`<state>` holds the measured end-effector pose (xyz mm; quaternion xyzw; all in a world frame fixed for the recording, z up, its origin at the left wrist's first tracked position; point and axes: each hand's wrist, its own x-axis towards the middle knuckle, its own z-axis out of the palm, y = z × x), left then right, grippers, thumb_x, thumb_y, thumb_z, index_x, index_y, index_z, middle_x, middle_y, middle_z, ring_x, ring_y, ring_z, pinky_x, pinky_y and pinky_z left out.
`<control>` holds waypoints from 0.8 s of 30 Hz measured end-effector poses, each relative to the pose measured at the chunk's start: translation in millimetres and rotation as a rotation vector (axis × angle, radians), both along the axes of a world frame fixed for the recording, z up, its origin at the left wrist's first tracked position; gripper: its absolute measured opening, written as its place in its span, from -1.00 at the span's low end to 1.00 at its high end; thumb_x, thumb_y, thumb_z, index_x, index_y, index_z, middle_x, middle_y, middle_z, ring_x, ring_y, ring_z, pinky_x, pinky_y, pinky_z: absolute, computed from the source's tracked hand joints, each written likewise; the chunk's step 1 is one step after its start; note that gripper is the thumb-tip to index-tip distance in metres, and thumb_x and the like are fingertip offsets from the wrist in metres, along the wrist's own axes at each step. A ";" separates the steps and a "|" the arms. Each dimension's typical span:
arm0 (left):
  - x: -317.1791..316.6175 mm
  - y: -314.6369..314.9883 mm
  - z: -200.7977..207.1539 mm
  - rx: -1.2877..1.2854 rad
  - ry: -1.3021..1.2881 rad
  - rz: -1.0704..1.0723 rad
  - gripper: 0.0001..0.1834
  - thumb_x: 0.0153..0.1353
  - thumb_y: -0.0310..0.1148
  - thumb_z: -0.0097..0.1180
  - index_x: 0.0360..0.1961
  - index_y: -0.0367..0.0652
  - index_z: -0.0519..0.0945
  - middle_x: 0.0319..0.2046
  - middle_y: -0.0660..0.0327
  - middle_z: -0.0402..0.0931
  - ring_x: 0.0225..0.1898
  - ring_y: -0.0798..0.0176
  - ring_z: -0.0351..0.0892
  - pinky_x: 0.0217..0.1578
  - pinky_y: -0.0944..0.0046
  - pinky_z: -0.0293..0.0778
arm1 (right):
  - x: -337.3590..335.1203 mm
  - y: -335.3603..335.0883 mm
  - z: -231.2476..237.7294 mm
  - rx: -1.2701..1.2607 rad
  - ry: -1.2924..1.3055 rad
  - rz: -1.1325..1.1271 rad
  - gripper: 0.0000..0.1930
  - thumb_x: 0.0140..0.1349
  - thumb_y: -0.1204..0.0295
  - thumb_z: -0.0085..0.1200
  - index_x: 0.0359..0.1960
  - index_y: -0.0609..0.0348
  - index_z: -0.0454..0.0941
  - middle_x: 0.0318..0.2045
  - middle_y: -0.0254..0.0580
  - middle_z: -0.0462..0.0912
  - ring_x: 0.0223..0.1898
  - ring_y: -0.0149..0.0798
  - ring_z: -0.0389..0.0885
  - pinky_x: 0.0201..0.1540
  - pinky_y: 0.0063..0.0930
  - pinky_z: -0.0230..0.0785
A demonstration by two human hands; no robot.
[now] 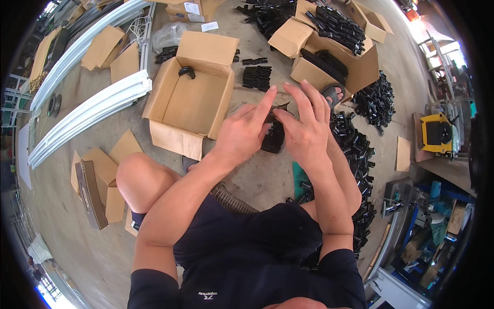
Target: The person handles black plastic connectors by hand, fitting smaller components into the larger cylindrical housings.
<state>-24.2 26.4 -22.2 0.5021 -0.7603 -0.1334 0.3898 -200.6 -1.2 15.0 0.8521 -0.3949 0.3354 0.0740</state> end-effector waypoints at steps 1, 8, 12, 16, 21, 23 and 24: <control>0.3 0.7 0.4 0.000 0.003 -0.004 -0.02 0.04 -0.57 0.34 0.52 -0.07 0.20 -0.28 0.14 0.67 -0.20 0.05 0.66 -0.24 0.09 0.63 | 0.7 0.2 -0.1 0.001 0.002 0.002 -0.83 -0.06 0.50 0.22 -0.39 0.03 0.77 0.19 -0.24 0.56 0.33 -0.01 0.40 0.32 -0.04 0.27; -1.0 1.7 6.2 0.033 0.014 -0.003 -0.02 0.04 -0.59 0.40 0.51 -0.06 0.22 -0.24 0.13 0.69 -0.21 0.03 0.69 -0.21 0.12 0.62 | 2.9 1.8 -5.6 -0.021 0.005 -0.047 -0.83 -0.05 0.51 0.23 -0.39 0.01 0.78 0.19 -0.24 0.56 0.34 -0.01 0.39 0.35 0.00 0.22; -3.3 -0.6 1.8 -0.013 0.018 -0.027 -0.03 0.04 -0.59 0.34 0.51 -0.13 0.19 -0.31 0.10 0.64 -0.24 0.02 0.64 -0.24 0.10 0.62 | 3.0 2.7 -13.6 -0.006 0.036 -0.069 -0.80 -0.05 0.50 0.24 -0.34 0.01 0.78 0.22 -0.22 0.54 0.34 0.00 0.38 0.36 0.02 0.20; -3.1 0.6 -1.2 0.061 0.122 0.008 -0.03 0.07 -0.57 0.35 0.51 -0.05 0.20 -0.26 0.04 0.66 -0.22 -0.05 0.67 -0.22 0.10 0.63 | 2.4 6.7 1.6 0.083 0.109 -0.080 -0.74 -0.04 0.49 0.28 -0.24 0.00 0.76 0.24 -0.19 0.53 0.34 0.03 0.39 0.36 0.04 0.21; 1.4 -1.6 3.7 0.330 0.245 0.113 -0.23 0.14 -0.58 0.37 0.40 -0.17 0.39 -0.07 0.02 0.72 -0.05 0.10 0.74 -0.05 0.19 0.63 | -19.8 -4.1 18.4 -0.017 -0.225 -0.022 -0.72 0.10 0.51 0.32 -0.11 0.09 0.71 0.11 -0.10 0.61 0.15 0.06 0.53 0.23 -0.09 0.33; 7.3 -10.1 -1.0 0.400 0.539 0.163 -0.45 0.19 -0.55 0.37 0.24 -0.26 0.56 -0.02 0.07 0.73 -0.07 0.26 0.72 -0.04 0.29 0.60 | -29.5 -16.0 0.7 0.042 -0.293 -0.037 -0.75 0.13 0.51 0.31 -0.12 0.11 0.71 0.04 -0.11 0.64 0.09 0.04 0.56 0.17 -0.12 0.36; 11.2 -9.9 0.6 0.415 0.539 0.167 -0.45 0.19 -0.55 0.37 0.24 -0.26 0.56 -0.02 0.07 0.73 -0.07 0.26 0.72 -0.04 0.29 0.60 | -30.0 -21.3 -12.4 0.087 -0.358 -0.051 -0.78 0.16 0.52 0.30 -0.13 0.14 0.70 -0.03 -0.12 0.67 0.02 0.02 0.59 0.12 -0.15 0.39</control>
